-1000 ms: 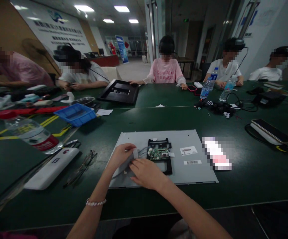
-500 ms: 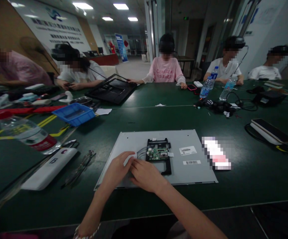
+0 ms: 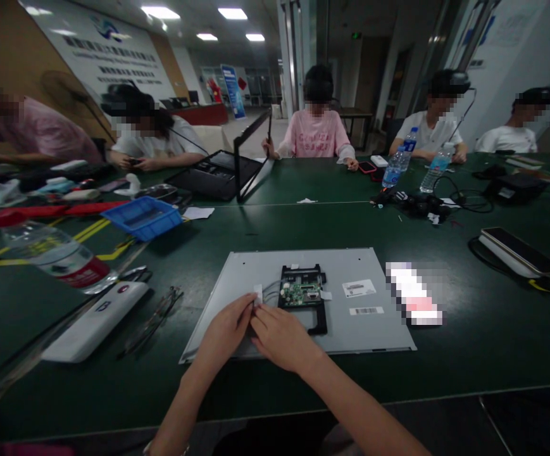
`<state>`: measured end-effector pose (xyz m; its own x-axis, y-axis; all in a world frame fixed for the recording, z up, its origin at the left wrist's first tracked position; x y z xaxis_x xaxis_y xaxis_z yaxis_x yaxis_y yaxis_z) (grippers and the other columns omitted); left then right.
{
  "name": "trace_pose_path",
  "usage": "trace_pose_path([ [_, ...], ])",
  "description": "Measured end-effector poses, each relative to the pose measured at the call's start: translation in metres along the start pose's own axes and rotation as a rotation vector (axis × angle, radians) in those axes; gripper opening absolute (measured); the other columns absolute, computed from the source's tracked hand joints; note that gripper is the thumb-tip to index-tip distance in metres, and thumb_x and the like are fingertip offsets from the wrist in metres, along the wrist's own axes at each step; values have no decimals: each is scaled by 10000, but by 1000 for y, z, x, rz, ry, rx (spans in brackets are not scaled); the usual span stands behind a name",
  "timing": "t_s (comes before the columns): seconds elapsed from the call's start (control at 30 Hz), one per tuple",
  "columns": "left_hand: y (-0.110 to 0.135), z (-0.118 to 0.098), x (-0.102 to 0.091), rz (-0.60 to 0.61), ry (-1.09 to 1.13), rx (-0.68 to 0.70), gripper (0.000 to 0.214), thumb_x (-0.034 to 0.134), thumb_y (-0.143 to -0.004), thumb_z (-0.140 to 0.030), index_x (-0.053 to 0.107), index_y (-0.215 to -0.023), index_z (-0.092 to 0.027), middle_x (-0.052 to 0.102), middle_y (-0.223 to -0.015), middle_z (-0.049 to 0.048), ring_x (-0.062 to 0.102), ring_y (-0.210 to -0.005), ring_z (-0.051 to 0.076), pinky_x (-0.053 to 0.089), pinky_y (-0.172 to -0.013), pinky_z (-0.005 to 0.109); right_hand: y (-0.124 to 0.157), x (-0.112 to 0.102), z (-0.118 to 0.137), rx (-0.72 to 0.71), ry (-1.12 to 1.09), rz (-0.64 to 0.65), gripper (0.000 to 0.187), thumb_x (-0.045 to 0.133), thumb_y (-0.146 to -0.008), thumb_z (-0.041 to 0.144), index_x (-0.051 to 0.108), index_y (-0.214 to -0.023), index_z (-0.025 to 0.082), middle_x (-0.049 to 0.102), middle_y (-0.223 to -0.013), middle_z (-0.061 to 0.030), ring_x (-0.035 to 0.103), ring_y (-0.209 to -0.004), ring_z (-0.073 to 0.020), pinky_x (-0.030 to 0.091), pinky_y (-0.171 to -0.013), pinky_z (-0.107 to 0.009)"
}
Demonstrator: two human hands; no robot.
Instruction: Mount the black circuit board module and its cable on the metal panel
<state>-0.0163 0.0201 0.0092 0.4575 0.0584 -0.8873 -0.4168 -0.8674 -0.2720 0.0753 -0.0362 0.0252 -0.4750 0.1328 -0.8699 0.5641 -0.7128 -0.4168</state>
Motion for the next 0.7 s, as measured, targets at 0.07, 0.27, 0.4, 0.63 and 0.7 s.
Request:
trace_pose_path([
  [0.07,1,1,1,-7,-34,10,332,359,-925,-229,542,-1197,-177,599,-1214,104,561,-1118,211,437,-979,383,1,1,-1,9,-1,9,370,492,-889,244,487,-1222,82,569,-1230,-150,466,-1207,-203,384,-1025,-345],
  [0.27,2,-6,0,-20,-139,41,352,355,-918,-174,526,-1225,-184,611,-1194,103,539,-1155,216,435,-983,386,1,1,0,23,-23,45,324,506,-877,218,506,-1180,100,573,-1228,-142,479,-1198,-202,386,-1027,-339],
  [0.4,3,-10,-2,-26,-137,49,354,348,-916,-159,525,-1222,-176,612,-1193,99,531,-1166,211,429,-993,375,1,1,0,34,-45,49,303,493,-878,193,502,-1170,112,571,-1222,-143,483,-1194,-199,397,-1018,-350],
  [0.63,4,-6,-1,-32,-100,11,347,353,-914,-171,543,-1205,-167,610,-1197,110,545,-1148,216,441,-985,380,-1,-2,1,40,-98,35,281,507,-864,176,512,-1139,118,573,-1189,-128,482,-1184,-204,408,-1010,-346],
  [0.7,4,-6,0,-33,-104,18,350,357,-913,-168,534,-1214,-167,605,-1203,110,543,-1150,215,438,-988,383,0,-1,0,41,-95,33,278,507,-866,178,515,-1137,118,571,-1188,-125,483,-1180,-206,408,-1010,-349],
])
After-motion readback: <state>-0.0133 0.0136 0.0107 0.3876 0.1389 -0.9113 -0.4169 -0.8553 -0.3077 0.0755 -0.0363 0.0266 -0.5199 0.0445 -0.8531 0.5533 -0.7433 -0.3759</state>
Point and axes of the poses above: each hand's wrist, its own y-axis away from the middle knuckle, its own x-axis out of the palm, z = x × y, the point moved 8 cm from there along -y, towards the middle knuckle
